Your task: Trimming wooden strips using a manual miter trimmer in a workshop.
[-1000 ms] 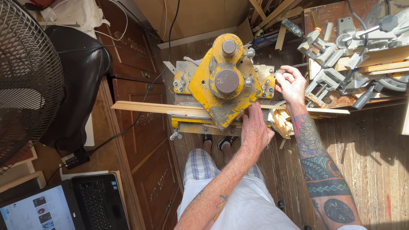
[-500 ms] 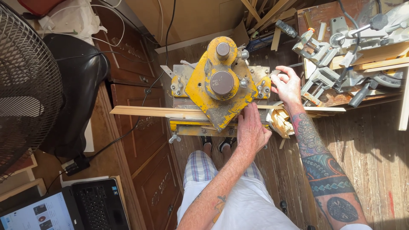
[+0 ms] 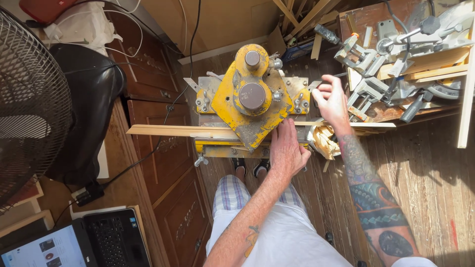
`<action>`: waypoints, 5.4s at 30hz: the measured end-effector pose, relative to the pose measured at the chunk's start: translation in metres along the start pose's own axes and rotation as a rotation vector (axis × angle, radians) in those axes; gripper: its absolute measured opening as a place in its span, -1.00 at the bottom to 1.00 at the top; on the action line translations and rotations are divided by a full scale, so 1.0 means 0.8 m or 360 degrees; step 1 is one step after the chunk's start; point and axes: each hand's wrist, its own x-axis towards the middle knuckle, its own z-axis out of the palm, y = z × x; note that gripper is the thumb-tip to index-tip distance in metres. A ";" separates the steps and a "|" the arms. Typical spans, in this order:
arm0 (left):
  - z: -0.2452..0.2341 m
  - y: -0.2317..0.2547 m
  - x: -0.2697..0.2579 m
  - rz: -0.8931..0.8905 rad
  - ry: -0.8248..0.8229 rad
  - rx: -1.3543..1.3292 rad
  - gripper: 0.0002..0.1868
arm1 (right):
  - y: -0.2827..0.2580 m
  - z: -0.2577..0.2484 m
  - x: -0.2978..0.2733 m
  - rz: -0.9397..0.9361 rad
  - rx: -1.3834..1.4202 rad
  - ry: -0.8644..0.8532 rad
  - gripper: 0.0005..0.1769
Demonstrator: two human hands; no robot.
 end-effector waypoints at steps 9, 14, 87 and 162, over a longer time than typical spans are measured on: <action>-0.005 -0.005 -0.008 0.0023 0.0406 -0.0113 0.00 | -0.013 0.006 -0.111 -0.0542 -0.0828 -0.0362 -0.73; 0.019 -0.007 -0.006 0.0026 0.0498 -0.0134 -0.02 | 0.005 0.020 -0.098 -0.0494 -0.0850 -0.0479 -0.71; 0.058 -0.040 -0.010 0.0353 -0.0006 0.0500 0.07 | 0.051 0.089 -0.123 -0.1004 -0.0884 0.0048 -0.40; 0.001 -0.051 -0.037 0.0471 0.0331 -0.0055 -0.21 | 0.025 0.073 -0.121 -0.0958 -0.0793 -0.0036 -0.45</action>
